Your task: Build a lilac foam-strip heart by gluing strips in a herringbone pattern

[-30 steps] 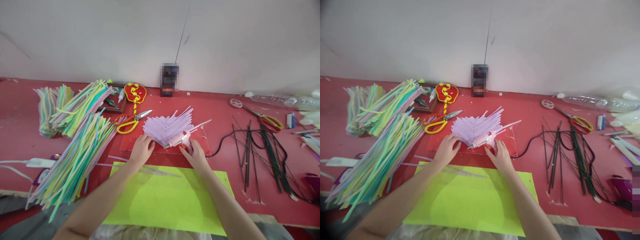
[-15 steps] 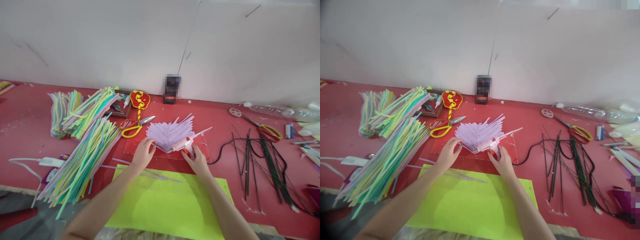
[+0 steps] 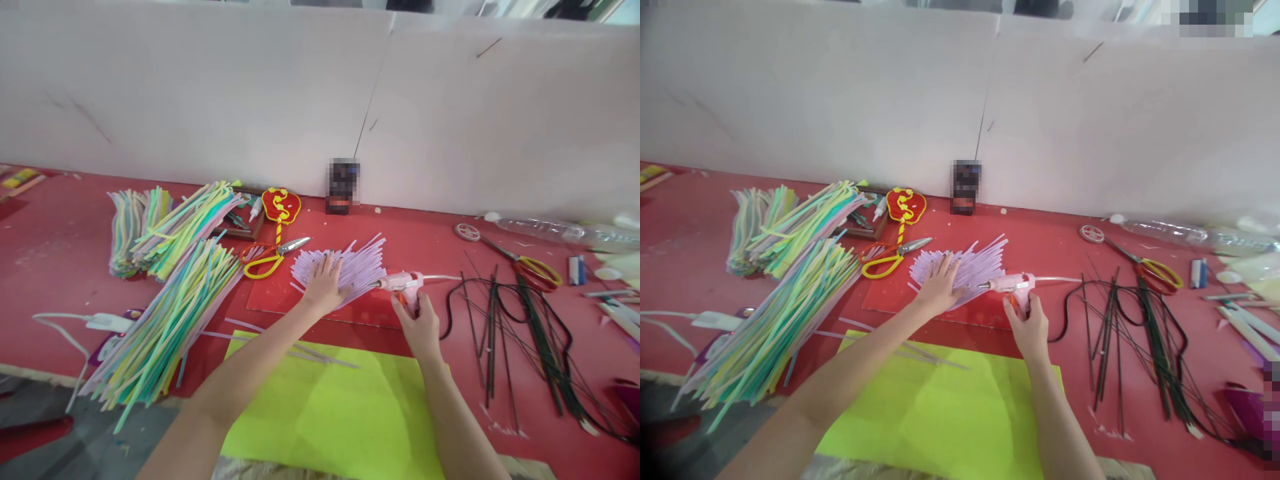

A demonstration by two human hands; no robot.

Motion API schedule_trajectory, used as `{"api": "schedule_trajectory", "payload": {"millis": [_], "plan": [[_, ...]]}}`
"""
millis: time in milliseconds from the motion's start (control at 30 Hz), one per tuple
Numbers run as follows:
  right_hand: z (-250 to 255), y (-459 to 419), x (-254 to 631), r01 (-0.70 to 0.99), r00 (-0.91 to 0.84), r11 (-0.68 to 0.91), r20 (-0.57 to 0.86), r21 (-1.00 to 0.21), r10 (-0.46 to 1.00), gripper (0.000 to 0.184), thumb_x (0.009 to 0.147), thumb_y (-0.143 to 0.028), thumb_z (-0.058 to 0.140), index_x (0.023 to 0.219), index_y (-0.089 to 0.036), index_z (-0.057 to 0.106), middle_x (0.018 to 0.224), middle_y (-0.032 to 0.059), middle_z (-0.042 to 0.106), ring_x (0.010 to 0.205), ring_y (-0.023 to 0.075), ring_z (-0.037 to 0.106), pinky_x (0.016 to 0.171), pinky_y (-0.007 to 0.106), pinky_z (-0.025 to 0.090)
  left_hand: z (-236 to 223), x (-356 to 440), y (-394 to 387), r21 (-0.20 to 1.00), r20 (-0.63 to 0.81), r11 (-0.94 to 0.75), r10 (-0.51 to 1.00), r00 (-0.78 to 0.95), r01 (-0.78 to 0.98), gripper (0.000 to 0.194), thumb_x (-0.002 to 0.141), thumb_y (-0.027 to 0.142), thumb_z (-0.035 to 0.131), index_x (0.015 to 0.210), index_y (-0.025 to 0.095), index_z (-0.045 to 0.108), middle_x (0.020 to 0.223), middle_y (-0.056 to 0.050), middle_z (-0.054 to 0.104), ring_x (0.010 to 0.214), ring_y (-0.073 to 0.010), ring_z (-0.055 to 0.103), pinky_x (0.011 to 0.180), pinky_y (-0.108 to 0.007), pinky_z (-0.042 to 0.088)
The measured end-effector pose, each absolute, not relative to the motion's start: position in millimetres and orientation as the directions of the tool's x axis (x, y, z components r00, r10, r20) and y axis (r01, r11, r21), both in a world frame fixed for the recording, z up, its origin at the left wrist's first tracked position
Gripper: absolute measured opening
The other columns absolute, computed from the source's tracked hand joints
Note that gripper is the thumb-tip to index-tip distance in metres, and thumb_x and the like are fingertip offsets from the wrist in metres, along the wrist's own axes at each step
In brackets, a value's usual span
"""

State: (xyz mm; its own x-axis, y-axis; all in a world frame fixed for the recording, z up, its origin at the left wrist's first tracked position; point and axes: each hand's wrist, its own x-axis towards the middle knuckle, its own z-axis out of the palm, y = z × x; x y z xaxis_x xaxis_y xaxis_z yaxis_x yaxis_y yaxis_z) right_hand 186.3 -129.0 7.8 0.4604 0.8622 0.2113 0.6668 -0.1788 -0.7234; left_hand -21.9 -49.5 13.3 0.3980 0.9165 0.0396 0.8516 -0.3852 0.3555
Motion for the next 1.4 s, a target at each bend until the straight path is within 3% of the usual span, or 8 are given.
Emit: {"api": "schedule_trajectory", "payload": {"millis": [100, 200, 733, 1400], "plan": [[8, -129, 189, 0.652, 0.490, -0.204, 0.200, -0.731, 0.849, 0.042, 0.071, -0.062, 0.056, 0.078, -0.022, 0.046, 0.056, -0.0062, 0.038, 0.052, 0.0116, 0.037, 0.052, 0.025, 0.034, 6, -19, -48, 0.317, 0.038, -0.439, 0.891, 0.452, 0.840, 0.075, 0.086, 0.057, 0.046, 0.144, 0.014, 0.029, 0.156, -0.019, 0.011, 0.143, -0.0353, 0.014, 0.114, -0.057, 0.012], [8, -129, 188, 0.652, 0.461, -0.181, 0.196, -0.737, 0.865, 0.044, 0.071, -0.064, 0.056, 0.080, -0.022, 0.046, 0.056, -0.0064, 0.037, 0.052, 0.0118, 0.037, 0.051, 0.024, 0.034, 2, -20, -48, 0.291, 0.048, -0.461, 0.882, 0.468, 0.838, 0.072, 0.087, 0.060, 0.041, 0.144, 0.016, 0.031, 0.155, -0.016, 0.017, 0.142, -0.0332, 0.017, 0.114, -0.055, 0.012], [4, -127, 188, 0.646, 0.456, -0.206, 0.155, -0.735, 0.877, 0.042, 0.070, -0.061, 0.059, 0.081, -0.022, 0.047, 0.056, -0.0074, 0.036, 0.050, 0.0108, 0.036, 0.050, 0.024, 0.035, -3, -28, -49, 0.278, 0.113, -0.509, 0.860, 0.498, 0.815, 0.060, 0.089, 0.057, 0.040, 0.138, 0.021, 0.042, 0.149, -0.012, 0.034, 0.139, -0.0296, 0.026, 0.114, -0.051, 0.017], [5, -128, 188, 0.634, 0.459, -0.203, 0.152, -0.746, 0.875, 0.042, 0.070, -0.059, 0.060, 0.082, -0.022, 0.046, 0.057, -0.0072, 0.036, 0.050, 0.0107, 0.035, 0.051, 0.024, 0.033, -4, -32, -48, 0.271, 0.135, -0.531, 0.847, 0.515, 0.803, 0.059, 0.088, 0.055, 0.043, 0.137, 0.023, 0.043, 0.149, -0.012, 0.033, 0.138, -0.0292, 0.027, 0.114, -0.049, 0.017]]}}
